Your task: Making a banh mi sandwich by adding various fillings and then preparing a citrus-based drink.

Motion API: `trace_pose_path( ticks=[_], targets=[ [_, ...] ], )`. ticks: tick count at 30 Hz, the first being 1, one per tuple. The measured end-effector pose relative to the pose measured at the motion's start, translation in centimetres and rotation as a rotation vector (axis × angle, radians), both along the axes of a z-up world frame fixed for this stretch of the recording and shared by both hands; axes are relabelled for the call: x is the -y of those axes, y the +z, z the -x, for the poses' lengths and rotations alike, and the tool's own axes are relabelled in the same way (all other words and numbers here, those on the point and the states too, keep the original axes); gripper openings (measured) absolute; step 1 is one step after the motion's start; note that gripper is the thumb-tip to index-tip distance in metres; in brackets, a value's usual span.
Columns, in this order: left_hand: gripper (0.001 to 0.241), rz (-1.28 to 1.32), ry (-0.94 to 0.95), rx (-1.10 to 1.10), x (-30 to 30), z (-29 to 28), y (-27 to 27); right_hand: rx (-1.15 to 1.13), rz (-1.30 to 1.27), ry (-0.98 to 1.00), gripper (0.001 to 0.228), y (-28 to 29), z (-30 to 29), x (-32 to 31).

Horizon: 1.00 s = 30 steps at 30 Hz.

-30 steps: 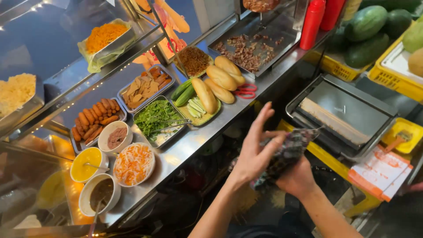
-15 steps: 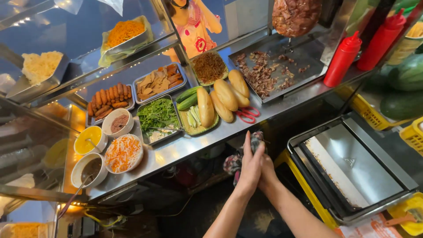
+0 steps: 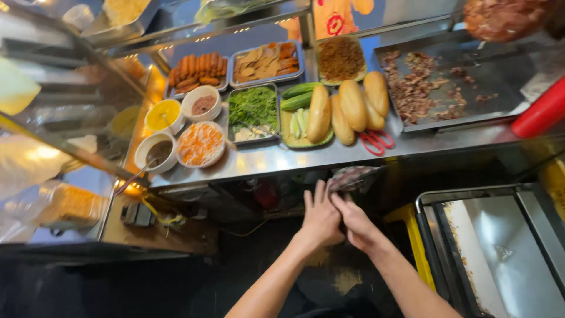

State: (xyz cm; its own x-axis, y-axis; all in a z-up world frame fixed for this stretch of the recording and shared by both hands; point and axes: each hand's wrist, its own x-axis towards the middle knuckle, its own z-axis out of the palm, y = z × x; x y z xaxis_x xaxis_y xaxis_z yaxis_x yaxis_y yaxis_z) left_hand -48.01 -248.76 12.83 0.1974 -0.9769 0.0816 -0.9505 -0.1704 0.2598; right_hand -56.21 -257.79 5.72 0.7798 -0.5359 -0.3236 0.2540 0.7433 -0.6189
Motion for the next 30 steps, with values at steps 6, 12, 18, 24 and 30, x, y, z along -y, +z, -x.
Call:
trace_pose_path(
  ticks=[6, 12, 18, 24, 30],
  targets=[
    [0.061, -0.132, -0.070, 0.389, -3.3, -1.3, -6.6, -0.152, 0.139, -0.049, 0.028, -6.5, -4.0, -0.8],
    [0.044, 0.295, 0.104, -0.037, -13.2, -6.6, -2.4, -0.179, 0.215, -0.006, 0.020, -3.7, -11.9, -3.1],
    [0.042, 0.771, 0.744, -1.760, -25.6, -18.9, -2.3, -0.241, 1.205, 0.351, 0.028, 0.9, -24.3, -20.6],
    [0.040, 1.440, 1.146, -1.674, -37.2, -31.6, -11.0, 0.125, 1.947, 0.440, 0.031, 6.3, -32.7, -36.8],
    [0.044, 1.677, 1.395, -1.391, -46.0, -40.1, -6.4, 0.073, 1.747, 0.486, 0.018, 8.8, -36.7, -40.4]
  ],
)
